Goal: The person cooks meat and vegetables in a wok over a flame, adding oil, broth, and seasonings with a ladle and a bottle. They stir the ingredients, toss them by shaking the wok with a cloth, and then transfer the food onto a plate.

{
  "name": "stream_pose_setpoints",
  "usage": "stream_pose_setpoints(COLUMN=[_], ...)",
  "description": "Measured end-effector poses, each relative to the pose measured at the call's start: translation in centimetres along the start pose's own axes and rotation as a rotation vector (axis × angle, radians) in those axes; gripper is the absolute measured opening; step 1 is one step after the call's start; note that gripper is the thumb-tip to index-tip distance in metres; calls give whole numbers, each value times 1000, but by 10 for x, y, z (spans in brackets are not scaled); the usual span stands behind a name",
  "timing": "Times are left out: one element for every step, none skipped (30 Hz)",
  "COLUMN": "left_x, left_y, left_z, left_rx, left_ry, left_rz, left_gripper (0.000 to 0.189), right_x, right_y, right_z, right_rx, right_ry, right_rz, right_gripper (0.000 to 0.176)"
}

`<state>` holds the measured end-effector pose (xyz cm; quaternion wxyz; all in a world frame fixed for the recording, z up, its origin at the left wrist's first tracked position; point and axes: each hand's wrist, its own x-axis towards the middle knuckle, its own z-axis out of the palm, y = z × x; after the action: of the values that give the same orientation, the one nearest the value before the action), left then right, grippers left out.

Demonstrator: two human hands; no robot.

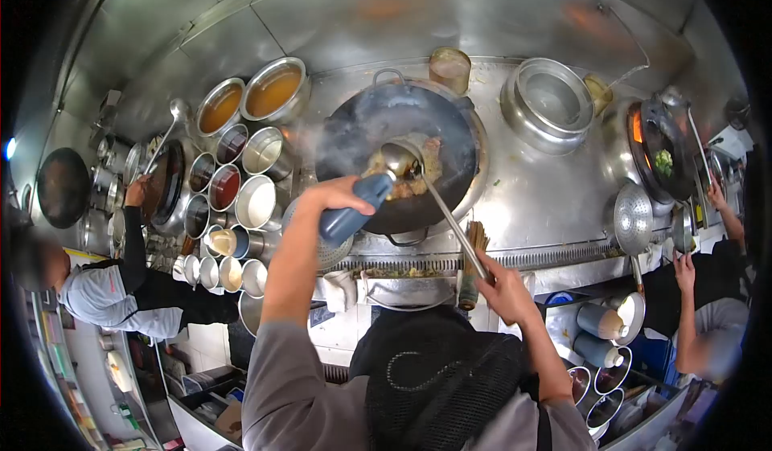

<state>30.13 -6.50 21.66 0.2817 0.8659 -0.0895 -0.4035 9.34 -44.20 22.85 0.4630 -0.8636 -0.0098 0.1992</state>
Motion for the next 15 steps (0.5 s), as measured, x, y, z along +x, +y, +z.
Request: stream_pose_setpoints(left_x=[-17, -32, -47, -67, -89, -112, -136, -158, -174, -193, -213, -227, -244, -256, -268], left_y=[-10, -24, -38, -50, -60, -63, -65, -74, -98, -109, -124, -137, -135, -155, -172], left_z=[5, 10, 16, 23, 32, 39, 46, 52, 61, 69, 75, 83, 84, 87, 93], left_rx=[-5, -117, -230, -283, -341, -449, -559, -628, -692, -657, -686, -783, -705, -717, -726], left_ry=[218, 262, 309, 416, 525, 606, 688, 771, 846, 998, 1061, 1161, 1275, 1332, 1442], left_rz=[-15, 42, 99, 127, 151, 192, 230, 219, 231, 201, 134, 185, 175, 203, 171], left_gripper=[97, 101, 105, 104, 104, 102, 100, 97, 97, 98, 99, 97, 94, 89, 83], right_x=[12, 28, 43, 54, 64, 68, 66, 62, 58, 51, 48, 47, 49, 59, 63], right_y=[14, 35, 49, 56, 61, 61, 58, 52, 44, 31, 16, 0, -11, -5, -2], right_z=[1, 5, 8, 8, 8, 9, 13, 16, 20, 25, 22, 19, 21, 27, 36], right_rx=[0, -133, -267, -271, -403, -538, -551, -483, -417, -230, -251, 49, 346, 382, 359], right_ry=[-3, 102, 209, 203, 235, 262, 245, 243, 239, 206, 189, 57, -67, -73, -84], right_rz=[2, -140, -287, -290, -247, -206, -211, -237, -262, -278, -279, -49, 195, 165, 177], right_gripper=[60, 63, 65, 65, 68, 70, 70, 70, 69, 64, 64, 61, 58, 55, 55])
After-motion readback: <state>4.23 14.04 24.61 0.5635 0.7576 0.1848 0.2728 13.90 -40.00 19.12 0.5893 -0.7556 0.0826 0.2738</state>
